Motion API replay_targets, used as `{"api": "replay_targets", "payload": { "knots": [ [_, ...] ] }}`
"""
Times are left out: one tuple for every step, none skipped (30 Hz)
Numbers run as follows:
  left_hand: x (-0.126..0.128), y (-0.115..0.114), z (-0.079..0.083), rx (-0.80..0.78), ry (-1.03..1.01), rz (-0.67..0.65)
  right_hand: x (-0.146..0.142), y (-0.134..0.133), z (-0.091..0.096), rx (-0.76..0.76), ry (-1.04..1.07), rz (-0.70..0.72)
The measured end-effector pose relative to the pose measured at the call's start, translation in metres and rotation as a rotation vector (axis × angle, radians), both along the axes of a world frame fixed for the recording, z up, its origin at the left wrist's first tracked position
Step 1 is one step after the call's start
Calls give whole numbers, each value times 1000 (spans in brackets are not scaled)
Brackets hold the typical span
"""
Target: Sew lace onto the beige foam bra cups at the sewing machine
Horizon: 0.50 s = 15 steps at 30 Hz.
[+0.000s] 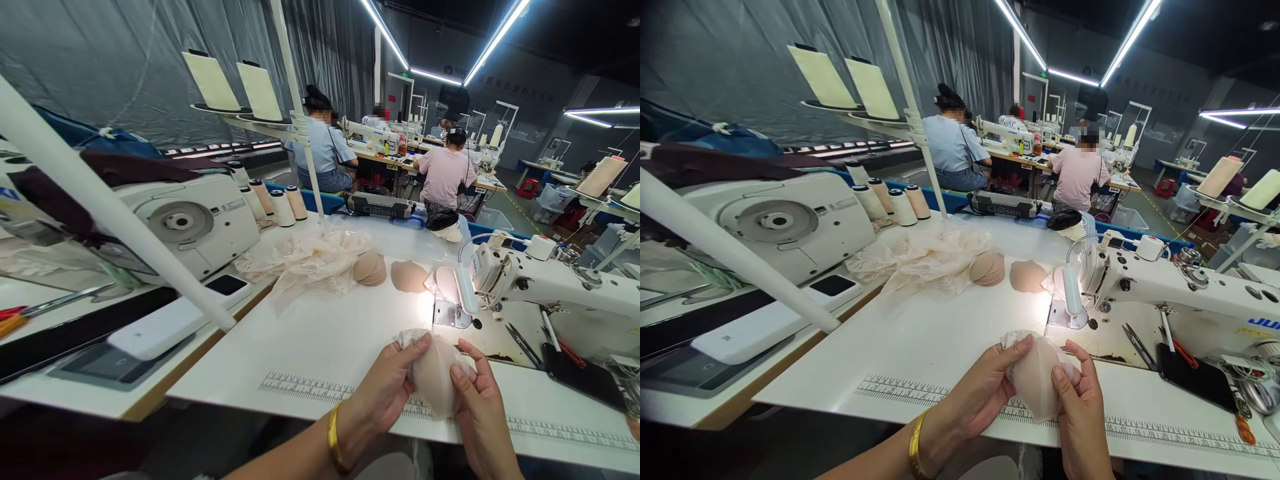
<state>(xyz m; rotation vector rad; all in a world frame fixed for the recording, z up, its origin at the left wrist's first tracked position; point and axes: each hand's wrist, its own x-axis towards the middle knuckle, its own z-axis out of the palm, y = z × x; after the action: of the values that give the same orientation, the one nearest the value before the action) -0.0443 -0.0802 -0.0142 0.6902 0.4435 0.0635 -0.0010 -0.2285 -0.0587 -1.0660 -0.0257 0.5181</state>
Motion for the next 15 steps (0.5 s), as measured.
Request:
{"api": "replay_targets", "payload": {
  "knots": [
    [1, 0, 0, 0, 7, 3, 0, 0, 0, -3, 3, 2],
    [1, -1, 0, 1, 10, 0, 0, 0, -1, -4, 5, 2],
    [1, -1, 0, 4, 6, -10, 0, -1, -1, -3, 4, 0],
    [1, -1, 0, 12, -3, -29, 0, -1, -2, -2, 0, -3],
    [2, -1, 0, 26, -16, -54, 1, -1, -3, 1, -6, -7],
    [2, -1, 0, 43, -34, -80, 1, -1, -3, 3, -14, -11],
    [2, -1, 0, 61, -52, -105, 1, -2, -4, 5, -20, -14],
    [2, -1, 0, 74, -67, -125, 1, -2, -5, 5, -27, -18],
    [2, -1, -1, 83, -78, -138, 1, -2, -5, 4, -32, -23],
    [3, -1, -1, 85, -84, -148, 2, -2, -5, 2, -39, -28],
    [4, -1, -2, 83, -88, -156, 2, -2, -5, -2, -47, -33],
    [4, 0, -2, 79, -90, -164, 3, -3, -5, -7, -58, -31],
    [4, 0, -2, 75, -92, -168, 3, -4, -5, -14, -69, -21],
    [5, 1, -1, 70, -98, -170, 4, -5, -5, -24, -80, -1],
    [5, 2, -1, 65, -105, -172, 4, -6, -5, -40, -92, 22]
  ]
}}
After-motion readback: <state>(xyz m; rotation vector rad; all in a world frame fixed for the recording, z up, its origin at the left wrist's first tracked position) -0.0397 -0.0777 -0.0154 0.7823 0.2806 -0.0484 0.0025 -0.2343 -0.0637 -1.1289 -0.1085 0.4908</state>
